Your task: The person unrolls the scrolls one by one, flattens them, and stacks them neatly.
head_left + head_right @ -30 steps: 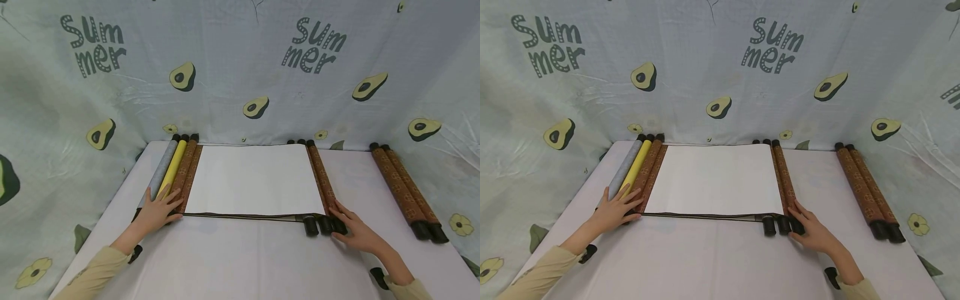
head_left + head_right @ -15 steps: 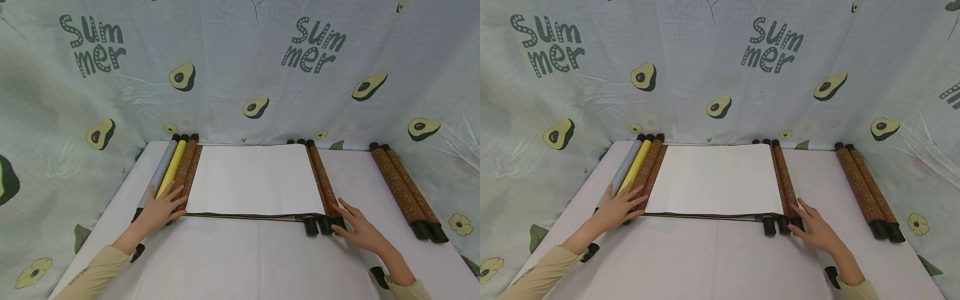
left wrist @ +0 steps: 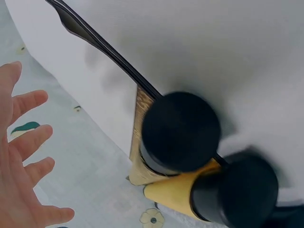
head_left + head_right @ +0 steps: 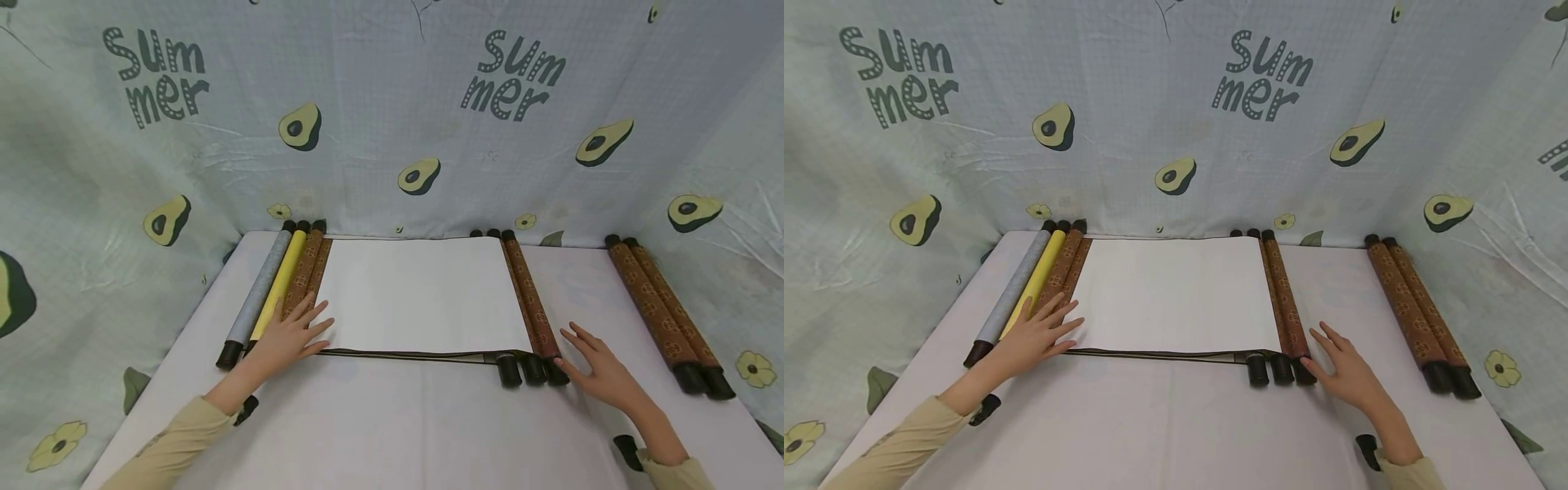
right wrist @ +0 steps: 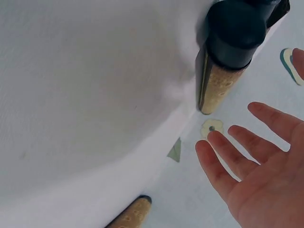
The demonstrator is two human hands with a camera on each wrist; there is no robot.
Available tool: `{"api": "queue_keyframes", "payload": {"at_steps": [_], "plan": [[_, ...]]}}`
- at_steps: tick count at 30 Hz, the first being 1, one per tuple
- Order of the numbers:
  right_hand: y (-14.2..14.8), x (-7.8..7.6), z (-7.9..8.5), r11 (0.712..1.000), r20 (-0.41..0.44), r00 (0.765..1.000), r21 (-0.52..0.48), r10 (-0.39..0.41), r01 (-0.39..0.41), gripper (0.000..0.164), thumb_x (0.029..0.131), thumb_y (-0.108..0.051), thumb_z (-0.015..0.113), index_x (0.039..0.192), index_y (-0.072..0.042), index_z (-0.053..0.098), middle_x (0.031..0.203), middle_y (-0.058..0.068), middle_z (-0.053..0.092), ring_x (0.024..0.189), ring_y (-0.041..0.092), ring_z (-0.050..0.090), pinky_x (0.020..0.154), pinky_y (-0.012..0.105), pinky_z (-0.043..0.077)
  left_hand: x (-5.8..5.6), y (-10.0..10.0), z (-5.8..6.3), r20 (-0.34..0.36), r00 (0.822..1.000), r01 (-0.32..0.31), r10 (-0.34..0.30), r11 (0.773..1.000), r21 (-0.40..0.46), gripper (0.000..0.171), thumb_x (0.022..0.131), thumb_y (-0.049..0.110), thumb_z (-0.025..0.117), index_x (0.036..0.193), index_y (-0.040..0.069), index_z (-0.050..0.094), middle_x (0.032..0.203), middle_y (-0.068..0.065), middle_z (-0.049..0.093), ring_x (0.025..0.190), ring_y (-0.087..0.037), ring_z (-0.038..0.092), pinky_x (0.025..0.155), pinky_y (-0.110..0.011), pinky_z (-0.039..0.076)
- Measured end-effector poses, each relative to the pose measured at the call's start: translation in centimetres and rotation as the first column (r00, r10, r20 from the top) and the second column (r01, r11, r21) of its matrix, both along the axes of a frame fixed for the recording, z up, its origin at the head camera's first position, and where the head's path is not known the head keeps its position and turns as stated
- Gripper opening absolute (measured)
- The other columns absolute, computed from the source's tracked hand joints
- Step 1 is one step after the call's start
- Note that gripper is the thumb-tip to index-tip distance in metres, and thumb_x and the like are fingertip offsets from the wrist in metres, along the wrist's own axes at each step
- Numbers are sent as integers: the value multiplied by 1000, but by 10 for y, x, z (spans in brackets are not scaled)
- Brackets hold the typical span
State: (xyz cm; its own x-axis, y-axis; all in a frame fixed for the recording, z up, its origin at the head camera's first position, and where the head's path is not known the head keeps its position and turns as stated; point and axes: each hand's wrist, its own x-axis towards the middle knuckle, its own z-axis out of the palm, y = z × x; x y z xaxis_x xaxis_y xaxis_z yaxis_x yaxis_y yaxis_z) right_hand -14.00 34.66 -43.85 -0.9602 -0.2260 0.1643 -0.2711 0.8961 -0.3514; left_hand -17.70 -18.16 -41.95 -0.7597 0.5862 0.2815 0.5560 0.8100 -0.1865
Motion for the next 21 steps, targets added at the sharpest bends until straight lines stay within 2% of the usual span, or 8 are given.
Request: {"api": "queue_keyframes", "payload": {"at_steps": [4, 6, 10, 17, 21], "plan": [[10, -2, -1, 999, -12, 999, -2, -42, 42, 60, 86, -31, 58, 129, 6, 39, 132, 33, 33, 115, 52, 32, 84, 64, 29, -2, 9, -1, -78, 995, 67, -65, 997, 27, 41, 79, 39, 61, 115, 19, 61, 129, -8, 52, 124, -30, 41, 96, -64, 26], [16, -3, -1, 997, -2, 997, -1, -76, 76, 61, 86, -32, 56, 130, 6, 38, 131, 34, 33, 115, 53, 31, 84, 65, 28, -2, 14, -1, -91, 992, 85, -82, 996, 38, 40, 79, 38, 61, 115, 20, 61, 129, -7, 52, 124, -30, 41, 96, -63, 27], [32, -7, -2, 990, 3, 990, 19, -142, 142, 63, 87, -34, 54, 129, 9, 36, 128, 37, 33, 113, 55, 31, 84, 66, 28, -1, 24, -1, -78, 992, 107, -103, 993, 57, 38, 80, 34, 62, 116, 21, 60, 130, -6, 51, 125, -29, 41, 97, -61, 28], [66, -18, 3, 974, -81, 974, 61, -211, 216, 59, 88, -32, 53, 121, 15, 41, 120, 42, 37, 105, 56, 34, 83, 65, 30, 0, 41, 4, -62, 988, 144, -139, 986, 86, 34, 83, 30, 61, 116, 21, 60, 130, -6, 51, 126, -29, 40, 98, -60, 28], [85, -25, 9, 957, -95, 959, 84, -269, 277, 58, 87, -32, 52, 118, 17, 41, 116, 41, 39, 102, 56, 35, 81, 65, 31, -2, 51, 8, -52, 986, 164, -160, 981, 99, 33, 84, 28, 60, 116, 21, 60, 131, -5, 50, 127, -28, 39, 98, -59, 29]]}}
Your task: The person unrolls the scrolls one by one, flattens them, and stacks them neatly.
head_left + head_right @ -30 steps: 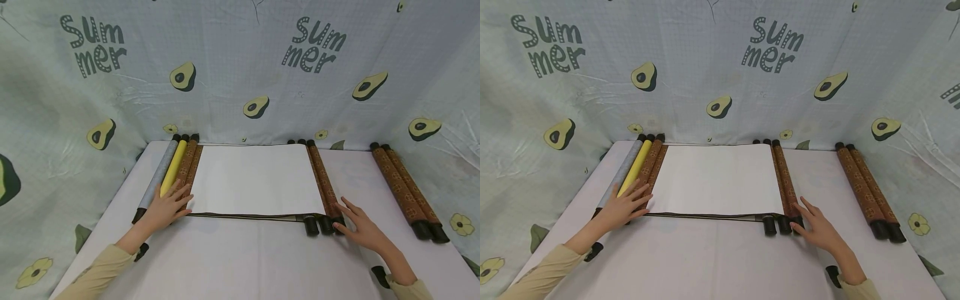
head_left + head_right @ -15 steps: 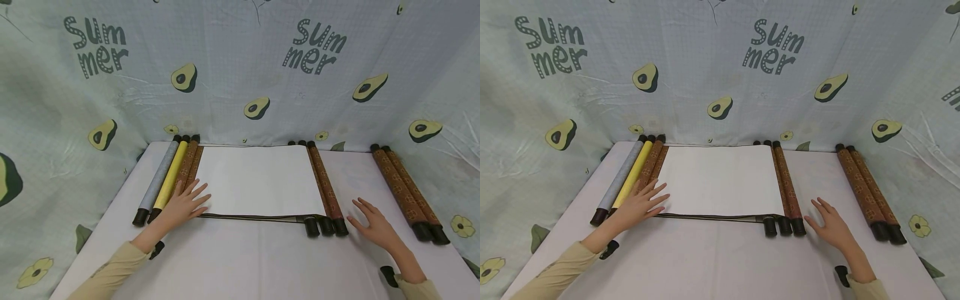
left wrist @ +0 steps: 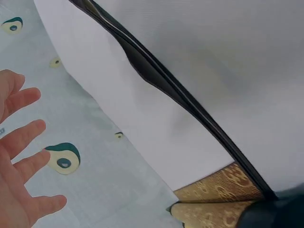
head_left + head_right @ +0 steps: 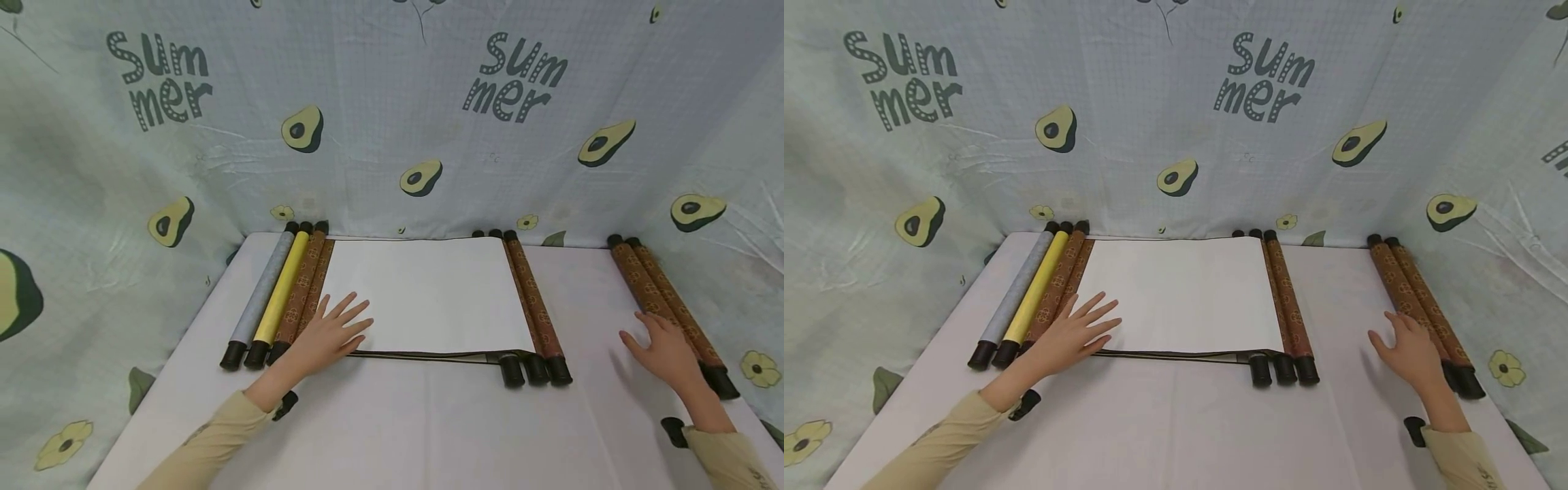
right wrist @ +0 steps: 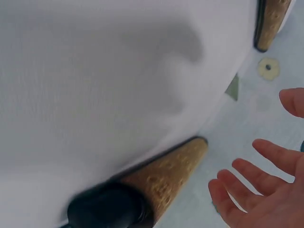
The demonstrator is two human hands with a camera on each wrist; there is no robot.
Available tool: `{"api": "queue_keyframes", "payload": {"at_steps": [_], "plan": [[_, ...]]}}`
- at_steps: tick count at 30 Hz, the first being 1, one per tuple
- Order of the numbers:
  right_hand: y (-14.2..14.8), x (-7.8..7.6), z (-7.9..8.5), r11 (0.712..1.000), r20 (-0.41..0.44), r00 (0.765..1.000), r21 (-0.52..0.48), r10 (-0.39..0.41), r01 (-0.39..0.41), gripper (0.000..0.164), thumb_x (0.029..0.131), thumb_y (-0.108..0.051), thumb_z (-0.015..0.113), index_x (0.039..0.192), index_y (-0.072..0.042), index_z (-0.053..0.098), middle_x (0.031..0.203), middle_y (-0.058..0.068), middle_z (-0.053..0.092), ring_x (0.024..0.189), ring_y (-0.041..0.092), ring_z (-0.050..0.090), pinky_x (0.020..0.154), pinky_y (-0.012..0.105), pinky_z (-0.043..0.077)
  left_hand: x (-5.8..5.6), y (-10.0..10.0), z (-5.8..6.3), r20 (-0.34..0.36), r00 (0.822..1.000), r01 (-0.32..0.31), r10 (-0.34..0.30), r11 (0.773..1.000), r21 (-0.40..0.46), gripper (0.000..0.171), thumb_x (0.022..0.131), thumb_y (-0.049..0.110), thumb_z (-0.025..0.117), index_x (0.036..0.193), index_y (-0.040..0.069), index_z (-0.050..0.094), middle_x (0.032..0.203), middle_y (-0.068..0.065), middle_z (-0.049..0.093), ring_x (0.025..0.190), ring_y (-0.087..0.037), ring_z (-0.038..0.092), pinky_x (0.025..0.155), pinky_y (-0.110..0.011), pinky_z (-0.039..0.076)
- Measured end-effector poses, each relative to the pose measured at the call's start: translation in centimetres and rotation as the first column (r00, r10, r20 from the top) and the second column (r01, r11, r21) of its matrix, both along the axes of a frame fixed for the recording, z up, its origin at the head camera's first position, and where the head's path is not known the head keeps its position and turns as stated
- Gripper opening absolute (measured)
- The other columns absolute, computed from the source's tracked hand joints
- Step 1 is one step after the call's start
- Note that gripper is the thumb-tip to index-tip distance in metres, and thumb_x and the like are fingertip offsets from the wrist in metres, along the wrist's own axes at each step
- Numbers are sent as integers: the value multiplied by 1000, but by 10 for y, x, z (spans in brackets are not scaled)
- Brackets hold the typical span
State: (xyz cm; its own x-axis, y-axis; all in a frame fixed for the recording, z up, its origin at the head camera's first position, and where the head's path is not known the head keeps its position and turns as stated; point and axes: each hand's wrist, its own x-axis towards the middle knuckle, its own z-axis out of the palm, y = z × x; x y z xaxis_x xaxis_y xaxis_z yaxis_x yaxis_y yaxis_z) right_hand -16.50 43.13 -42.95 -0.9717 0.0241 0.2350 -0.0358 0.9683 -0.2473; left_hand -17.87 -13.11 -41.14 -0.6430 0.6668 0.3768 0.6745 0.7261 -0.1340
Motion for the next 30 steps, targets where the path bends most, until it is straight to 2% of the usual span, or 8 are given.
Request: {"api": "queue_keyframes", "payload": {"at_steps": [7, 14, 21, 25, 30], "plan": [[35, -13, 8, 994, 59, 994, 64, -97, 94, 60, 89, -34, 46, 120, 17, 36, 117, 42, 32, 101, 59, 29, 76, 65, 28, -4, 19, 3, -13, 999, 39, -39, 999, 6, 31, 86, 28, 57, 116, 21, 59, 131, -4, 50, 126, -27, 41, 96, -57, 34], [57, -19, 3, 980, 64, 986, 130, -157, 148, 55, 88, -32, 48, 118, 13, 35, 119, 40, 29, 103, 59, 25, 73, 66, 27, -5, 37, 0, 2, 997, 71, -71, 997, 0, 30, 87, 29, 55, 116, 22, 59, 131, -5, 50, 126, -27, 41, 94, -58, 35], [68, -22, -2, 972, 155, 968, 154, -199, 175, 69, 86, -44, 48, 122, 13, 30, 116, 43, 26, 101, 61, 24, 75, 66, 25, -2, 48, 0, 45, 995, 92, -93, 996, 13, 30, 88, 29, 54, 116, 22, 59, 132, -5, 49, 126, -29, 40, 95, -58, 34], [74, -22, -3, 970, 226, 950, 157, -216, 184, 81, 85, -53, 45, 125, 14, 25, 112, 46, 25, 99, 64, 24, 73, 66, 26, -2, 51, -2, 35, 995, 96, -97, 995, 19, 29, 88, 29, 54, 115, 23, 59, 132, -4, 49, 125, -28, 41, 95, -57, 35], [79, -22, -11, 964, 258, 935, 169, -242, 203, 88, 82, -57, 48, 119, 19, 23, 103, 49, 29, 93, 65, 28, 68, 66, 29, 0, 55, -6, 13, 993, 115, -116, 993, 6, 30, 88, 30, 55, 117, 25, 58, 132, -3, 49, 125, -29, 41, 94, -55, 37]]}}
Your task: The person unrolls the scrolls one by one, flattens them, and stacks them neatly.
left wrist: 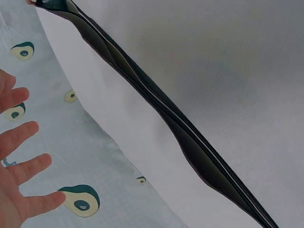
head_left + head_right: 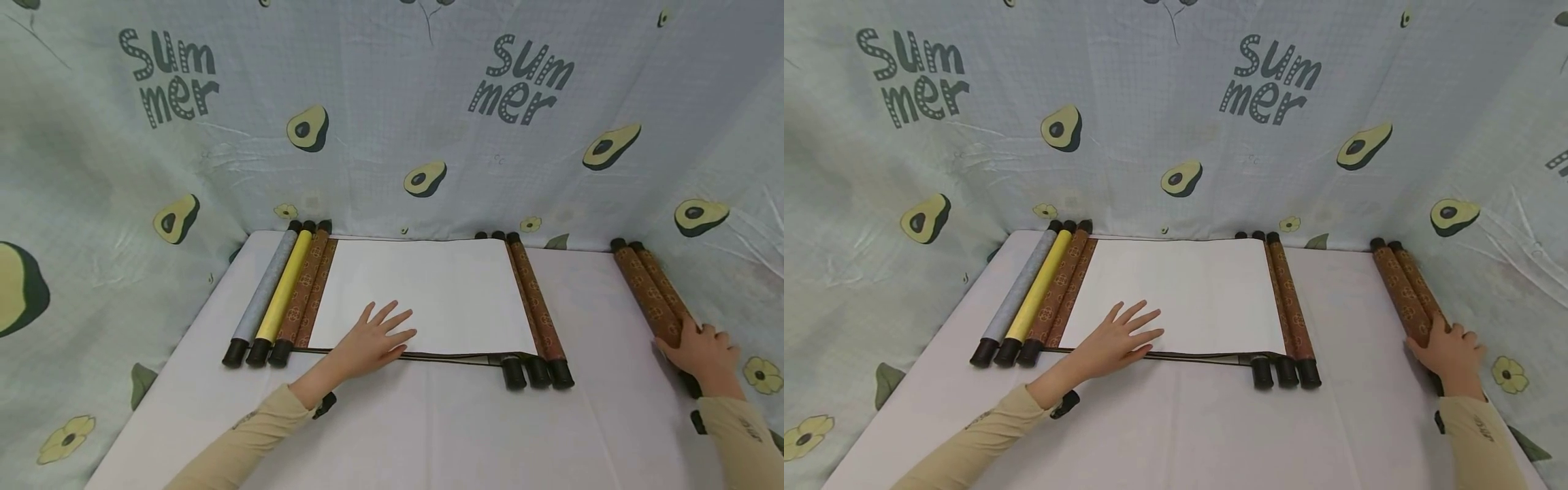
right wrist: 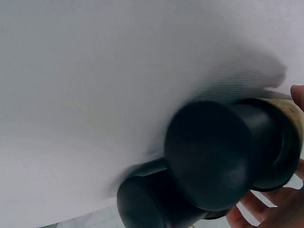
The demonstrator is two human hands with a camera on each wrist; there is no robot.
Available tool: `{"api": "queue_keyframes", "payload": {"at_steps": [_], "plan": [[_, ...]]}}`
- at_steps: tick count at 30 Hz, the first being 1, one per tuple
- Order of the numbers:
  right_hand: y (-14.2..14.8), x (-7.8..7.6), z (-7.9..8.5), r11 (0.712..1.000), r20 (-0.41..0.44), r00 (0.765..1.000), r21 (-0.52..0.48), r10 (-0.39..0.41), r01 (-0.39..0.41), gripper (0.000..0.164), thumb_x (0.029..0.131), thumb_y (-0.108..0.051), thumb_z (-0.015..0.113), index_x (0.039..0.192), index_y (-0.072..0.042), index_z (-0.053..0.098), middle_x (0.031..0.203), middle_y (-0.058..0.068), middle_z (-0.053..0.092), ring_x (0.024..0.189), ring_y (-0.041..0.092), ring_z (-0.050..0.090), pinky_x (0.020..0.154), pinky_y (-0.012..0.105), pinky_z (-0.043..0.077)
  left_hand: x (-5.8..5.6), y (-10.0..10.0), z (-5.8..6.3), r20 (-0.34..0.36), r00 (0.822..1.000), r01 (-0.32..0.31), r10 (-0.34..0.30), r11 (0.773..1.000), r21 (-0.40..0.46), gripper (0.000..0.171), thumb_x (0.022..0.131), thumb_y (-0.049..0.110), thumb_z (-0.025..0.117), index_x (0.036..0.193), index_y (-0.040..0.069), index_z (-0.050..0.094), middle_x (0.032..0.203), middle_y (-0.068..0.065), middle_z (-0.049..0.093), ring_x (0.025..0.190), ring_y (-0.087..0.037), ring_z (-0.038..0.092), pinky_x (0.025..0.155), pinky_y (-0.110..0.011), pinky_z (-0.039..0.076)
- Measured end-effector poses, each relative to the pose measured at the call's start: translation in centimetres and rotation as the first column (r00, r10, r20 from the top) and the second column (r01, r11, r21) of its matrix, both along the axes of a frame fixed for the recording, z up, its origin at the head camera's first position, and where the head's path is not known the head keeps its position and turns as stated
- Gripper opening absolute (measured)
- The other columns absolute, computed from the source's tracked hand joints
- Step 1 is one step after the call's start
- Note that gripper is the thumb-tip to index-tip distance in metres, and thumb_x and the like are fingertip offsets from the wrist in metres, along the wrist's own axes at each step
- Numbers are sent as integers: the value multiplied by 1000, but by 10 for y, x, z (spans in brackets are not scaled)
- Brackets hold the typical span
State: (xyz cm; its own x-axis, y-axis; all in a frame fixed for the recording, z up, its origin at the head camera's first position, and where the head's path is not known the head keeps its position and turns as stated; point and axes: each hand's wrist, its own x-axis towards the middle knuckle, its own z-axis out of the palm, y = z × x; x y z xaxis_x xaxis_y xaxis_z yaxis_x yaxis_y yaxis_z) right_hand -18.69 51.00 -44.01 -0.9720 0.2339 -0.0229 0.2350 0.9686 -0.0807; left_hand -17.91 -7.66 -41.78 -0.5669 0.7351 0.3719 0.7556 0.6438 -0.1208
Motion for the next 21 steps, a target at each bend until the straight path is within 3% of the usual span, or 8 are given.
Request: {"api": "queue_keyframes", "payload": {"at_steps": [6, 21], "plan": [[2, -3, -7, 997, 32, 997, 24, -68, 67, 89, 81, -54, 50, 116, 22, 19, 98, 53, 30, 91, 65, 31, 71, 68, 30, 3, 1, 1, 21, 1000, 4, -4, 1000, -9, 29, 88, 30, 54, 117, 26, 57, 132, -3, 48, 125, -31, 40, 93, -55, 37], [-2, -3, -8, 996, 1, 996, 26, -87, 87, 71, 81, -31, 57, 108, 24, 21, 93, 49, 27, 80, 68, 33, 68, 67, 30, 5, 1, 2, 2, 1000, -7, 7, 1000, -25, 28, 88, 31, 54, 115, 26, 58, 132, -3, 48, 125, -31, 40, 93, -55, 38]]}}
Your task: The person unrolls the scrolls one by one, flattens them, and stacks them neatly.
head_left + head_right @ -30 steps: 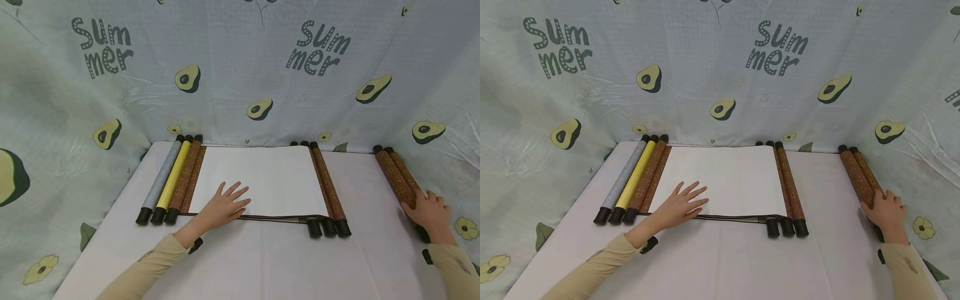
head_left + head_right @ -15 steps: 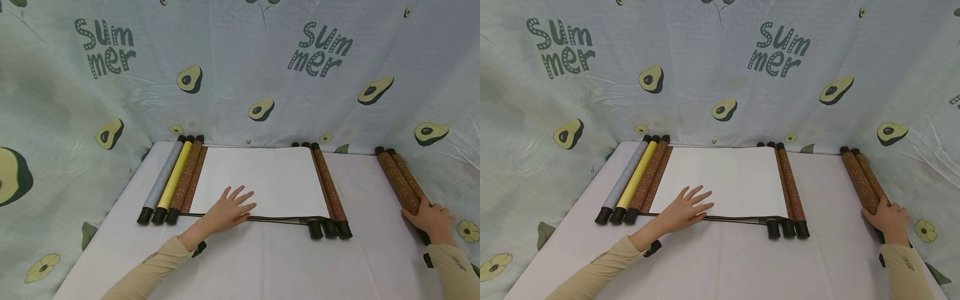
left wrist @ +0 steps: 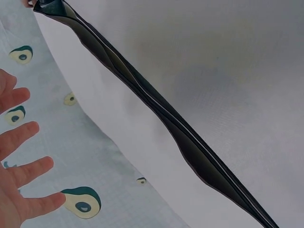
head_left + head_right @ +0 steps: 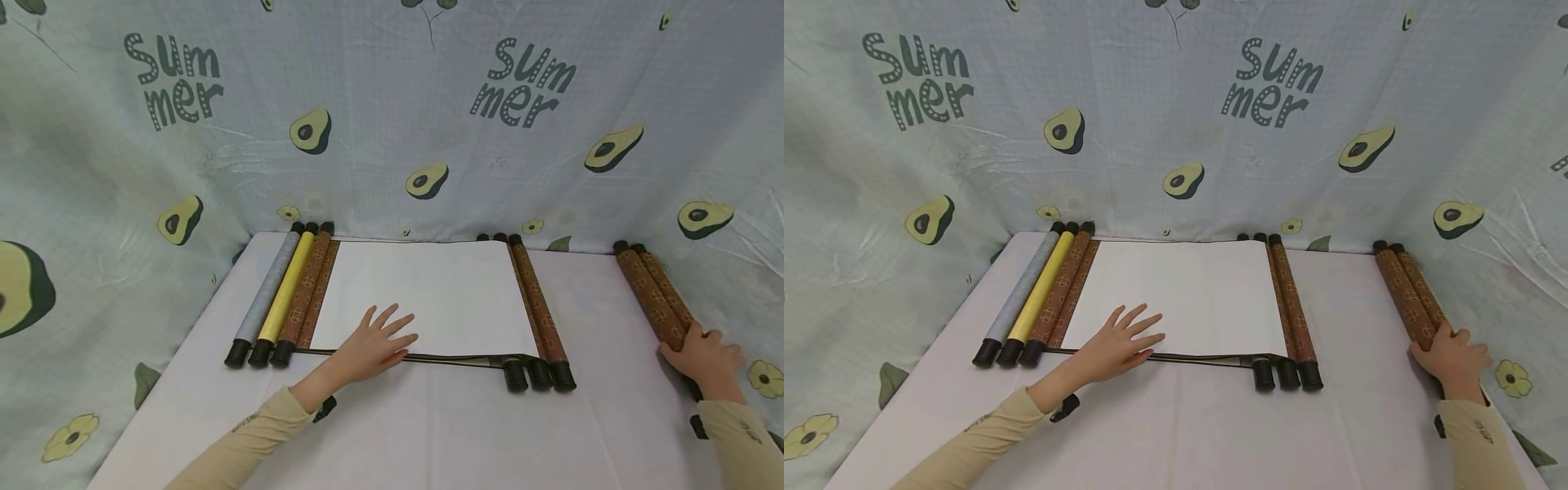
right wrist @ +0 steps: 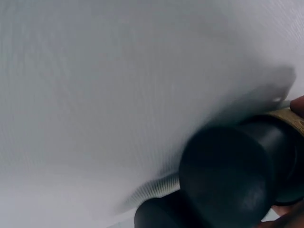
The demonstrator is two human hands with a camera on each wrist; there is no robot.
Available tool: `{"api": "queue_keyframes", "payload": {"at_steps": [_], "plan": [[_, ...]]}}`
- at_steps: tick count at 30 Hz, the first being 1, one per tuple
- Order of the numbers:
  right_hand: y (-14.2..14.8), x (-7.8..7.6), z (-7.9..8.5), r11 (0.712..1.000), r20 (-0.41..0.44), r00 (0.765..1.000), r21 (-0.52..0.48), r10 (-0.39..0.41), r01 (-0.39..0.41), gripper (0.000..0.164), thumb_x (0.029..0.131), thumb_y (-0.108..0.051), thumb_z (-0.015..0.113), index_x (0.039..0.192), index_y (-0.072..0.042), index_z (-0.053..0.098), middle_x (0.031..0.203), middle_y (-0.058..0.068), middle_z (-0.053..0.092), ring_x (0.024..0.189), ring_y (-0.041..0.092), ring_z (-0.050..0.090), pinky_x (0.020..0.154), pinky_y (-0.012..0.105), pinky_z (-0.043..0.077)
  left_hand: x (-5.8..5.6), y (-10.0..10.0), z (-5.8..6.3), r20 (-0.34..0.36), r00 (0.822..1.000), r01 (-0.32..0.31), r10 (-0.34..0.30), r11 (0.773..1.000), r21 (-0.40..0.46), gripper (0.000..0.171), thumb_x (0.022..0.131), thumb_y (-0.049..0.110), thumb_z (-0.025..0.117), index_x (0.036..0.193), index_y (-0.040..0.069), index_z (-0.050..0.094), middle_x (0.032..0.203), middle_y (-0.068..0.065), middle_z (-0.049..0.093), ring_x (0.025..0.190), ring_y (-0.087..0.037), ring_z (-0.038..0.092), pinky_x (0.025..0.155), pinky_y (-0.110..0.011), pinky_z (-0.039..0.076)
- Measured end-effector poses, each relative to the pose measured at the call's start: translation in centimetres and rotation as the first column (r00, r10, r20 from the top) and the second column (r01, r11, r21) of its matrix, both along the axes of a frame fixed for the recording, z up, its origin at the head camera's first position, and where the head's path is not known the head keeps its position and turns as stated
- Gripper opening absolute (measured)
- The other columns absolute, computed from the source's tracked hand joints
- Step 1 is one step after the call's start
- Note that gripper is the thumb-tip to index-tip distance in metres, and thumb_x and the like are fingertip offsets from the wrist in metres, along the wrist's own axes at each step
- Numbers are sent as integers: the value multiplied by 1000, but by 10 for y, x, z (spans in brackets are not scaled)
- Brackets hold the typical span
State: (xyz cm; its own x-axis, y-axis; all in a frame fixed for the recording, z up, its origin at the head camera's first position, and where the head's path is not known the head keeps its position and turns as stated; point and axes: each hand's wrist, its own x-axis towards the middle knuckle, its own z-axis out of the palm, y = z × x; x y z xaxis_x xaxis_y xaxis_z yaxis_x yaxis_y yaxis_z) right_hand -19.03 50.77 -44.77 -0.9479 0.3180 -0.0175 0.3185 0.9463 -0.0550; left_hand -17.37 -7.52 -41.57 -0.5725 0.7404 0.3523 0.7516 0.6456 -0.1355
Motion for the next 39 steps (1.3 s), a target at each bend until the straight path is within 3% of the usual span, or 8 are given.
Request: {"api": "queue_keyframes", "payload": {"at_steps": [8, 14, 22, 31, 39], "plan": [[-8, -1, -3, 997, -73, 996, -61, -54, 50, 72, 77, -29, 58, 111, 22, 19, 101, 53, 22, 88, 71, 25, 70, 72, 25, 0, -1, -1, -7, 1000, -8, 8, 1000, -7, 28, 88, 31, 54, 116, 27, 58, 132, -2, 48, 125, -31, 39, 93, -55, 37], [-10, -1, -3, 992, -91, 995, -121, -42, 31, 76, 75, -27, 62, 113, 21, 16, 103, 55, 19, 90, 74, 20, 71, 76, 21, 3, -1, 1, -12, 1000, -7, 7, 1000, -21, 29, 87, 31, 55, 116, 27, 58, 132, -2, 49, 125, -31, 39, 92, -55, 38], [-8, 2, -4, 996, -45, 998, -85, -45, 41, 77, 78, -31, 61, 113, 21, 16, 101, 52, 21, 85, 72, 29, 71, 74, 28, 4, -1, -2, 1, 1000, -6, 6, 1000, -19, 28, 88, 31, 55, 115, 27, 58, 132, -2, 49, 124, -32, 40, 92, -56, 37], [-11, 0, -3, 991, -63, 996, -125, -61, 53, 75, 76, -28, 60, 113, 20, 16, 103, 52, 20, 90, 71, 25, 70, 76, 25, 4, -1, 1, 7, 1000, -12, 12, 1000, -13, 28, 88, 30, 55, 115, 26, 58, 132, -3, 49, 124, -33, 40, 92, -56, 37], [-17, 0, -3, 995, -87, 994, -85, -62, 55, 73, 77, -25, 59, 117, 19, 17, 107, 52, 20, 93, 71, 24, 72, 76, 25, 3, -3, -1, 0, 1000, -21, 21, 1000, -14, 28, 88, 30, 55, 115, 26, 58, 132, -2, 49, 125, -33, 40, 92, -56, 37]]}}
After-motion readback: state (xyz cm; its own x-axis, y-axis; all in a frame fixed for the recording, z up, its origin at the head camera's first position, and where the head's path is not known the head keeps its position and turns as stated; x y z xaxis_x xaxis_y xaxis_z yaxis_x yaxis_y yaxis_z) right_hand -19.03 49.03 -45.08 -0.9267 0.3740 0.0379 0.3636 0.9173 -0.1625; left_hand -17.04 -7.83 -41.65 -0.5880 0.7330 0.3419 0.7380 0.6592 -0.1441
